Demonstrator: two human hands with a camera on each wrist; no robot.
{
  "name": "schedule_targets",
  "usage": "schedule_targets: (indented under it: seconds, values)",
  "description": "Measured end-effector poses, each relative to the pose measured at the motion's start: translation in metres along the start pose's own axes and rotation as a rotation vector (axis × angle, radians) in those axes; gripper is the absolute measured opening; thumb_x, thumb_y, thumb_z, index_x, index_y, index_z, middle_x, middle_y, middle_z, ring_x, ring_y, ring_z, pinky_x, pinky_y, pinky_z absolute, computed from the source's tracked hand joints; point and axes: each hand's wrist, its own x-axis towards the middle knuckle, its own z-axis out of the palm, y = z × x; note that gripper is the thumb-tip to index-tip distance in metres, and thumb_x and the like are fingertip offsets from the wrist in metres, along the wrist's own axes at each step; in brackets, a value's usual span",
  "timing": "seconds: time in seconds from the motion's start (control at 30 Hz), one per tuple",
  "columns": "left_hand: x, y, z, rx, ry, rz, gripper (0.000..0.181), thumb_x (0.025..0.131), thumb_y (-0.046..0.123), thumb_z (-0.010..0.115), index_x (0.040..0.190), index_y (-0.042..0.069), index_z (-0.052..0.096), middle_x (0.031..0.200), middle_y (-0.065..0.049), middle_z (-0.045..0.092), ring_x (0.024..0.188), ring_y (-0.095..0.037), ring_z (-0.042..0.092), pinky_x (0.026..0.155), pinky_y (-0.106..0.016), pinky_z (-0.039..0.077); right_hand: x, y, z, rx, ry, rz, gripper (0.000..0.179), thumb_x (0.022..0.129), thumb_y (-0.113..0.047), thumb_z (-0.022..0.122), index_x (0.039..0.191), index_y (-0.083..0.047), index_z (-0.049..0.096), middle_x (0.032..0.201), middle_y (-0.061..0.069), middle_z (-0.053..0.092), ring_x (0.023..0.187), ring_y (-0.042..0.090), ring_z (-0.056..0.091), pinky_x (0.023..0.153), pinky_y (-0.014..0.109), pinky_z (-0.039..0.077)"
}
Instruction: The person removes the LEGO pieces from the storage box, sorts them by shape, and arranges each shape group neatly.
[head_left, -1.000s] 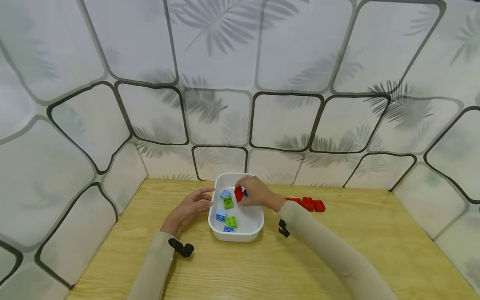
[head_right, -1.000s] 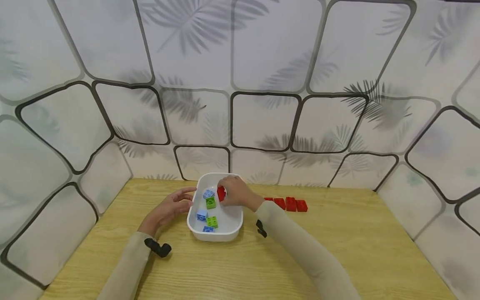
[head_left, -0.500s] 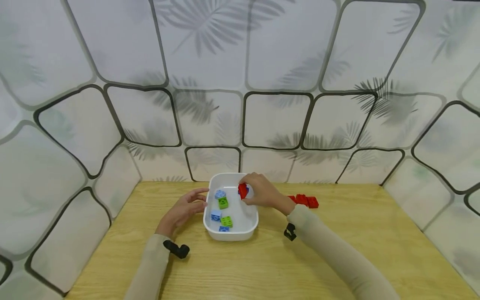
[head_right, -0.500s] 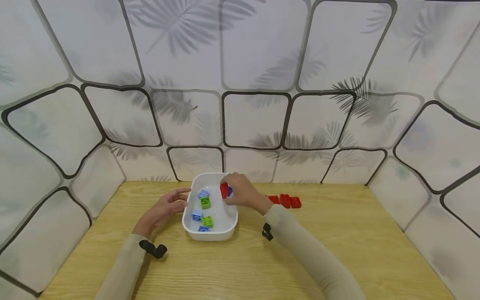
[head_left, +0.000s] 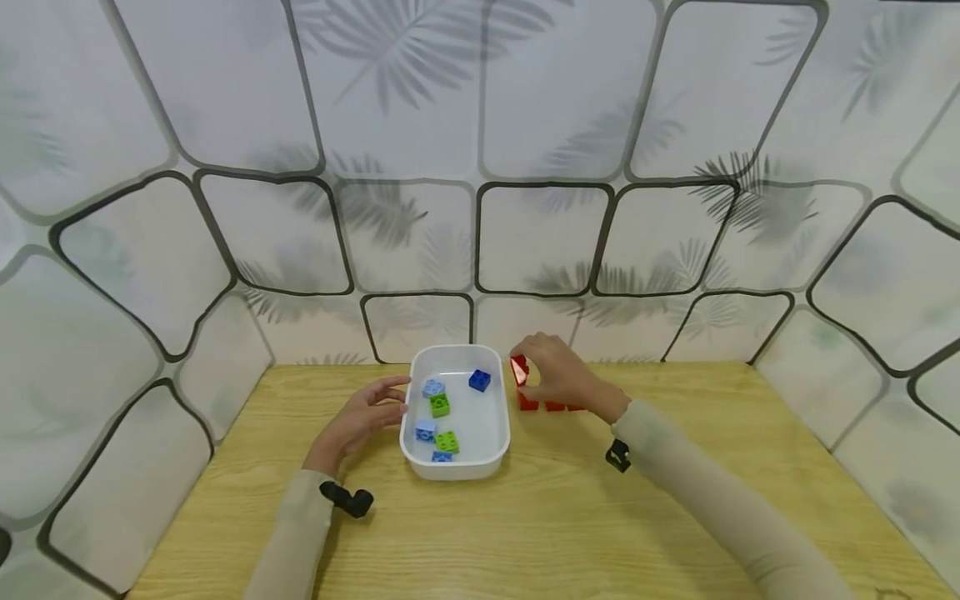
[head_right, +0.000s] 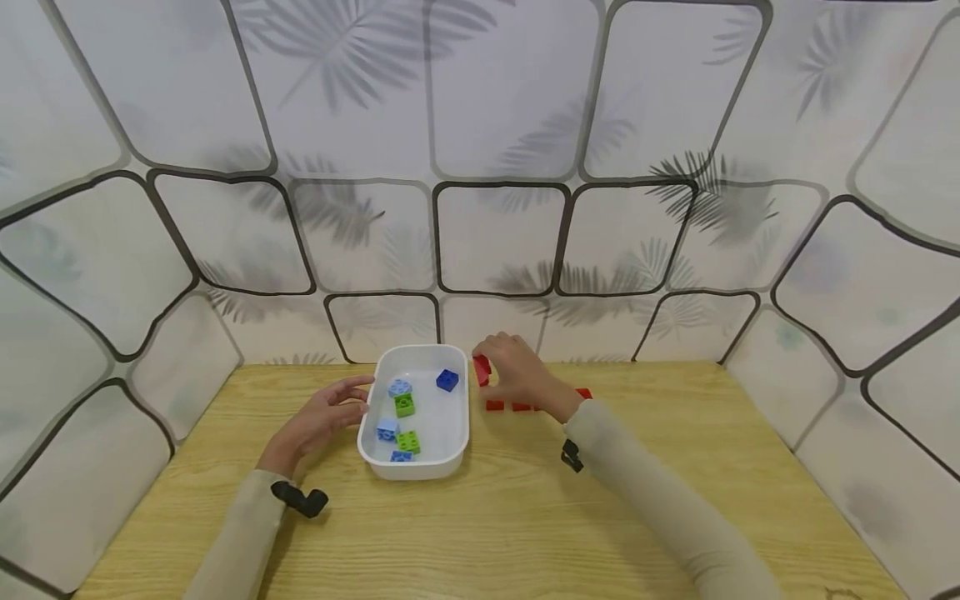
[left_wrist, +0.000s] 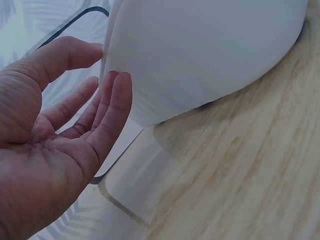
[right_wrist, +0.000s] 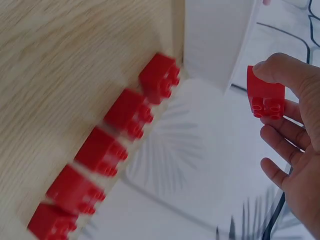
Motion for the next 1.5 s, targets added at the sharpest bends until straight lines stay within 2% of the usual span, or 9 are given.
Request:
schedule_targets:
  seconds: [0.13, 0.33, 0.47, 0.87, 1.1, 1.2, 1.3, 1.5]
  values:
    - [-0.001, 0.002, 0.001, 0.007, -0.005, -0.001, 0.061, 0.099, 0.007, 0.065, 0.154, 0.003, 0.04, 0.129, -0.017, 0.05, 0.106, -0.014, 0.061, 0.093, -0.027, 0.058, -0.016, 0.015, -0.01, -0.042, -0.002, 0.021, 0.045, 0.074, -0.018, 0.088, 0.112, -0.005, 0.068, 0.098, 0.003, 0.065, 0.092, 0.021, 0.054, 0.083, 0.042, 0.048]
    - [-0.001, 0.004, 0.002, 0.023, -0.011, -0.004, 0.061, 0.1, 0.008, 0.065, 0.155, 0.004, 0.039, 0.127, -0.014, 0.051, 0.107, -0.014, 0.061, 0.094, -0.027, 0.058, -0.044, 0.037, -0.025, -0.076, -0.018, 0.061, 0.042, 0.075, -0.011, 0.086, 0.112, -0.004, 0.067, 0.103, 0.007, 0.067, 0.095, 0.025, 0.057, 0.087, 0.052, 0.05]
    - [-0.001, 0.003, 0.001, 0.015, -0.014, 0.004, 0.061, 0.1, 0.008, 0.065, 0.155, 0.003, 0.039, 0.127, -0.013, 0.052, 0.106, -0.013, 0.062, 0.093, -0.027, 0.058, -0.061, 0.052, -0.032, -0.139, -0.031, 0.08, 0.042, 0.074, -0.01, 0.086, 0.111, -0.003, 0.067, 0.102, 0.009, 0.067, 0.096, 0.029, 0.058, 0.088, 0.056, 0.05]
    - [-0.002, 0.003, 0.0, -0.007, -0.018, -0.008, 0.064, 0.099, 0.007, 0.066, 0.155, 0.003, 0.038, 0.124, -0.009, 0.053, 0.106, -0.011, 0.062, 0.093, -0.026, 0.058, -0.101, 0.09, -0.047, -0.255, -0.078, 0.132, 0.04, 0.07, -0.01, 0.087, 0.104, -0.004, 0.067, 0.092, 0.006, 0.064, 0.089, 0.029, 0.057, 0.08, 0.055, 0.05]
    - [-0.001, 0.002, 0.001, -0.039, -0.046, 0.017, 0.066, 0.098, 0.006, 0.066, 0.156, -0.001, 0.035, 0.121, -0.008, 0.051, 0.103, -0.01, 0.062, 0.091, -0.024, 0.058, -0.117, 0.103, -0.047, -0.29, -0.104, 0.163, 0.039, 0.07, -0.01, 0.087, 0.103, -0.003, 0.068, 0.088, 0.005, 0.062, 0.084, 0.028, 0.057, 0.071, 0.049, 0.049]
    - [-0.001, 0.002, 0.001, -0.045, -0.036, 0.01, 0.065, 0.098, 0.005, 0.066, 0.155, -0.001, 0.036, 0.121, -0.008, 0.052, 0.102, -0.01, 0.062, 0.09, -0.024, 0.059, -0.122, 0.107, -0.045, -0.288, -0.11, 0.168, 0.038, 0.07, -0.01, 0.086, 0.104, -0.003, 0.069, 0.087, 0.005, 0.062, 0.082, 0.027, 0.056, 0.066, 0.044, 0.045]
    - [-0.001, 0.002, 0.001, -0.041, -0.029, 0.002, 0.065, 0.098, 0.004, 0.066, 0.155, 0.0, 0.036, 0.121, -0.008, 0.052, 0.103, -0.011, 0.062, 0.091, -0.024, 0.058, -0.126, 0.111, -0.042, -0.294, -0.111, 0.167, 0.037, 0.07, -0.01, 0.086, 0.102, -0.004, 0.068, 0.085, 0.003, 0.06, 0.079, 0.024, 0.054, 0.065, 0.041, 0.042]
    - [-0.001, 0.002, 0.0, -0.044, -0.035, 0.001, 0.065, 0.098, 0.003, 0.064, 0.156, 0.0, 0.034, 0.122, -0.008, 0.051, 0.105, -0.012, 0.061, 0.092, -0.025, 0.058, -0.135, 0.116, -0.036, -0.318, -0.103, 0.14, 0.035, 0.068, -0.008, 0.086, 0.098, -0.005, 0.068, 0.082, 0.004, 0.059, 0.075, 0.022, 0.052, 0.064, 0.041, 0.044]
